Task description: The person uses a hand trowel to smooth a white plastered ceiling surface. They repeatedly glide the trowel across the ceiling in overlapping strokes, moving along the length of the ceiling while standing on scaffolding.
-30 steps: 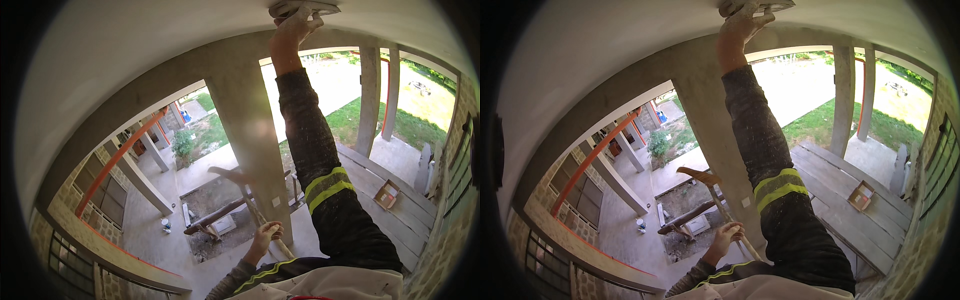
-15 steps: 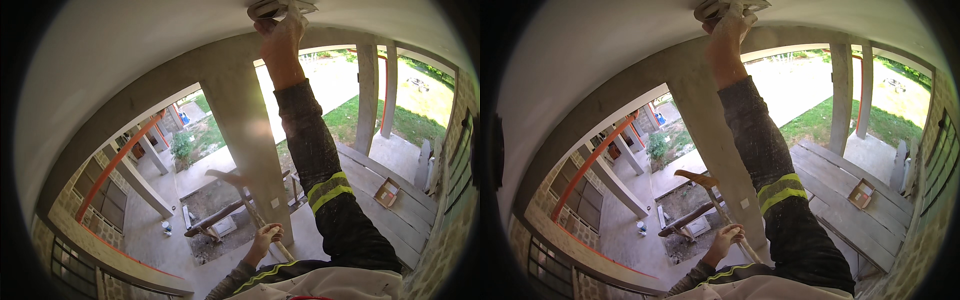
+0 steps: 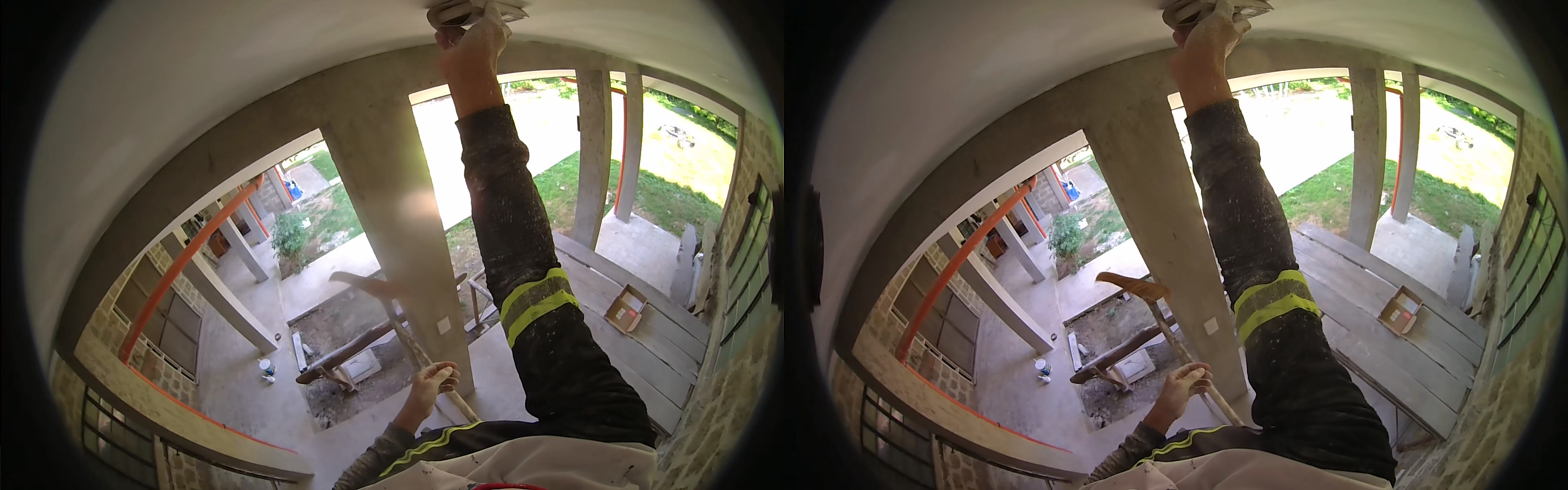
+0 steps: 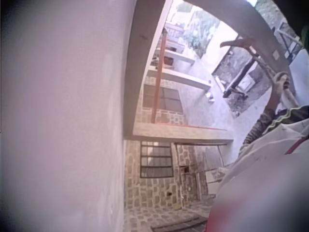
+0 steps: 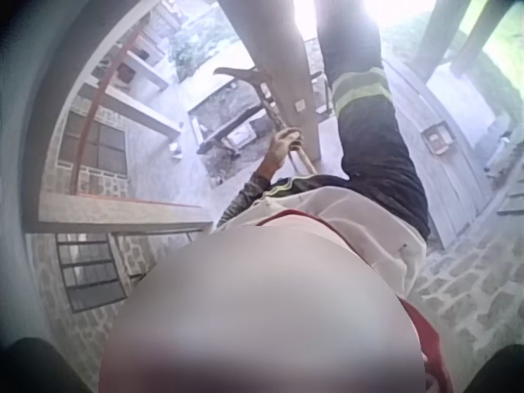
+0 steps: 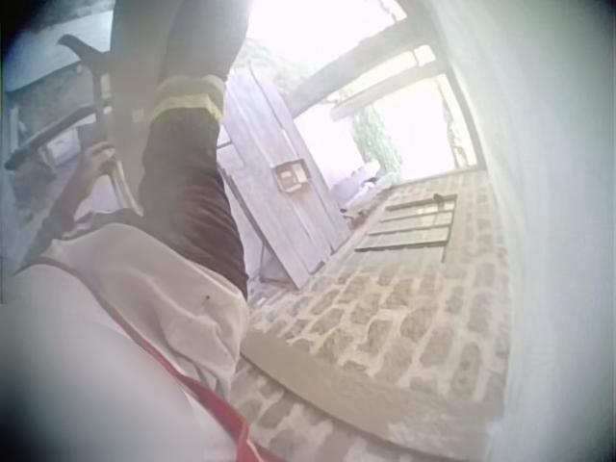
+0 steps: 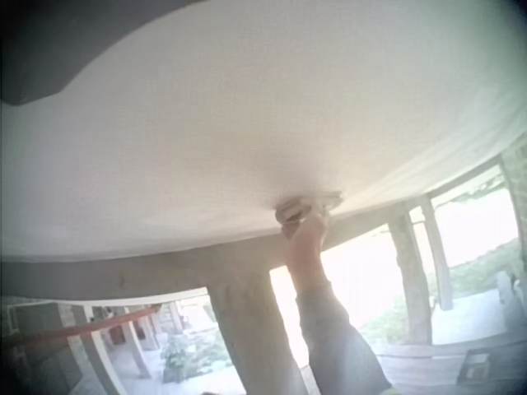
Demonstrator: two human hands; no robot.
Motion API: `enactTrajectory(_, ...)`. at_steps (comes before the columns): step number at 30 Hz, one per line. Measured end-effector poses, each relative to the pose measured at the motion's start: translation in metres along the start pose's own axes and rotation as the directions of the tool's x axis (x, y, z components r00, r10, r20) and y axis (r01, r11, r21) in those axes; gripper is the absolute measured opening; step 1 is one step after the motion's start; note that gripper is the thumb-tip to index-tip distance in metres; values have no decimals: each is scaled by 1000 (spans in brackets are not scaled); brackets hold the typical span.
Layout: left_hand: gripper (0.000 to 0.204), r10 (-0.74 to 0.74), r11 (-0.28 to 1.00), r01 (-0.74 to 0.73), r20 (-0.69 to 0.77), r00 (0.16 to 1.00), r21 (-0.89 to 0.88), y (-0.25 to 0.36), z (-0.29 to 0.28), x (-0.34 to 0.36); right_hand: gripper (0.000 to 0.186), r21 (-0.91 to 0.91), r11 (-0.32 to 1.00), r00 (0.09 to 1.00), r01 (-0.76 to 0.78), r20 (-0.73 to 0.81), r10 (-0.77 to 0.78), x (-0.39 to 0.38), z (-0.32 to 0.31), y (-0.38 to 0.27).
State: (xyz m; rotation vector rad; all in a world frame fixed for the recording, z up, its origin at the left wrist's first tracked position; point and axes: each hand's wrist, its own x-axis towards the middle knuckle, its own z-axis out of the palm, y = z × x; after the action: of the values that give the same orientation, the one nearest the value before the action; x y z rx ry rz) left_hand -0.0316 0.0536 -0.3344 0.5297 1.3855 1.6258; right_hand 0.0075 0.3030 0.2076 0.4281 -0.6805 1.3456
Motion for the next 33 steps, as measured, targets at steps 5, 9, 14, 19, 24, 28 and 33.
enactTrajectory(5,21,-27,1000,27,2,1000,3,0,4,2,59,-58,994,985,89,-143,-97,2,-1,19)
enactTrajectory(9,21,-12,1000,12,29,1000,5,-2,3,2,52,88,974,964,-207,-150,218,3,1,29)
enactTrajectory(14,22,-30,1000,30,-36,999,-2,-2,-3,-3,60,-59,995,977,80,-192,-90,3,7,36)
enactTrajectory(19,22,-13,1000,13,-34,999,-13,-2,-9,-7,49,120,974,944,-193,-250,217,0,17,48)
enactTrajectory(24,21,-12,1000,12,-46,999,-2,-4,-9,-7,49,183,974,991,132,-30,-129,-9,21,57)
enactTrajectory(28,21,-37,999,36,-29,999,-16,-6,-11,-6,52,-185,933,924,310,-171,-341,-24,36,76)
enactTrajectory(33,21,-1,1000,0,-69,998,-13,-2,-16,-10,51,169,976,988,-136,-47,145,-35,48,74)
